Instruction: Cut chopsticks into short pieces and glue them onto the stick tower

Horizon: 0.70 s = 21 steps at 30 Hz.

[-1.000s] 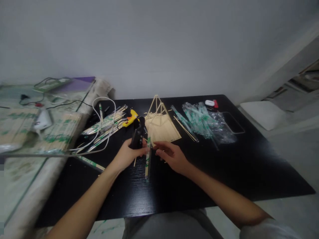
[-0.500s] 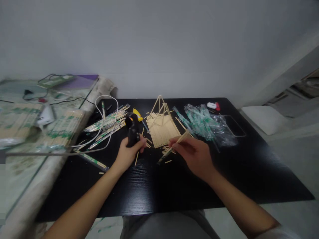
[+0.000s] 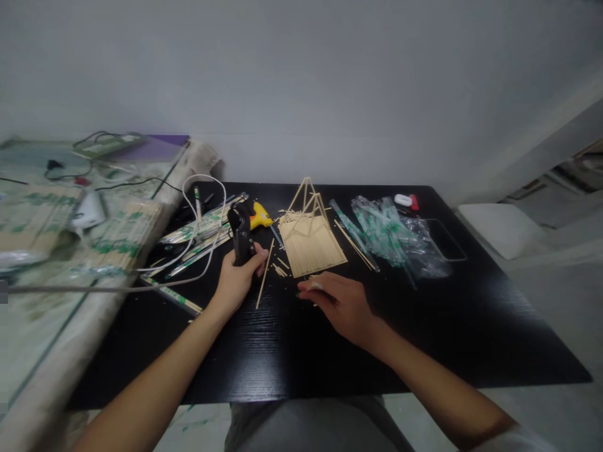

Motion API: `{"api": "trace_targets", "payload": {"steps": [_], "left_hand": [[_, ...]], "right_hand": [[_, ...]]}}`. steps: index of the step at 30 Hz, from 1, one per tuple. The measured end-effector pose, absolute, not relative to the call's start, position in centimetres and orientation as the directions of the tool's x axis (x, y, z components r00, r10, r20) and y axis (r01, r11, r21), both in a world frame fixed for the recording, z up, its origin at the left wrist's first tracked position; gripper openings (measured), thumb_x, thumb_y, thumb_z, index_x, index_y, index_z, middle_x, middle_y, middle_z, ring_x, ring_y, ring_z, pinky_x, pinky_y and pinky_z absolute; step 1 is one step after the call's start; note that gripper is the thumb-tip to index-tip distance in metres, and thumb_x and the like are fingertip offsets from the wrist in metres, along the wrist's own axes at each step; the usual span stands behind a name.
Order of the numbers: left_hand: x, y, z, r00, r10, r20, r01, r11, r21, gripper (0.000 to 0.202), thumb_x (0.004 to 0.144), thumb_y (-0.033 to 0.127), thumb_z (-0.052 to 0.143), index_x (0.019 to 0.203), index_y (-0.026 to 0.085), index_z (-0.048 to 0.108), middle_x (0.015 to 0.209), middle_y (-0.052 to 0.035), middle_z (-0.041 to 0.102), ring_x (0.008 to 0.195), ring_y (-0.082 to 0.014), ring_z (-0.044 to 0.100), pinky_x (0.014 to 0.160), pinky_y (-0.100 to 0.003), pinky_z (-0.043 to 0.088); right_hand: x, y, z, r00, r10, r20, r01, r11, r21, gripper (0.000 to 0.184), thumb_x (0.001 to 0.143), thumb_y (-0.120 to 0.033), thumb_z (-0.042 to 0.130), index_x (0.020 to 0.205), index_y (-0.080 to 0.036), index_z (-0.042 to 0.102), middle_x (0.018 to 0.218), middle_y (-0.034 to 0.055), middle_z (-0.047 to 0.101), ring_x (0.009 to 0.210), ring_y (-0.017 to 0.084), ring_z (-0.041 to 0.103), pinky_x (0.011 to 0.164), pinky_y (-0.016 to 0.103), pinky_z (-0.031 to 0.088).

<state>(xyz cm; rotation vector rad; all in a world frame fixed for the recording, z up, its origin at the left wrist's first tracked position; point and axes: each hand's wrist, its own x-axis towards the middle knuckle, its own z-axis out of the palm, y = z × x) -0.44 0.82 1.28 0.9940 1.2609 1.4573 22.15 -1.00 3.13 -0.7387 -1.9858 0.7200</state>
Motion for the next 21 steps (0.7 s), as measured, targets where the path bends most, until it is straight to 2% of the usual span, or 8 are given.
{"api": "trace_targets", "payload": {"steps": [10, 21], "left_hand": [[0.1, 0.7, 1.6, -0.227, 0.974, -0.008, -0.127, -0.022, 0.992, 0.022, 0.076, 0.031, 0.079, 0.079, 0.018, 0.061, 0.053, 0.0067, 0.051, 0.051, -0.0088, 0.046, 0.056, -0.022, 0.037], [0.2, 0.7, 0.9, -0.21, 0.978, -0.008, -0.117, -0.016, 0.993, 0.024, 0.076, 0.034, 0.078, 0.079, 0.017, 0.062, 0.052, 0.0065, 0.052, 0.049, -0.0087, 0.045, 0.054, -0.022, 0.036]], "right_hand": [[21.3, -0.8, 1.7, -0.424, 0.724, 0.544, 0.269, 0.674, -0.688, 0.009, 0.096, -0.024, 0.067, 0.099, -0.021, 0.075, 0.091, 0.0046, 0.078, 0.082, 0.016, 0.075, 0.081, 0.027, 0.061], [20.8, -0.4, 0.9, -0.391, 0.731, 0.559, 0.237, 0.667, -0.706, 0.008, 0.096, -0.025, 0.067, 0.098, -0.021, 0.074, 0.092, 0.0052, 0.079, 0.082, 0.018, 0.076, 0.079, 0.029, 0.061]]}}
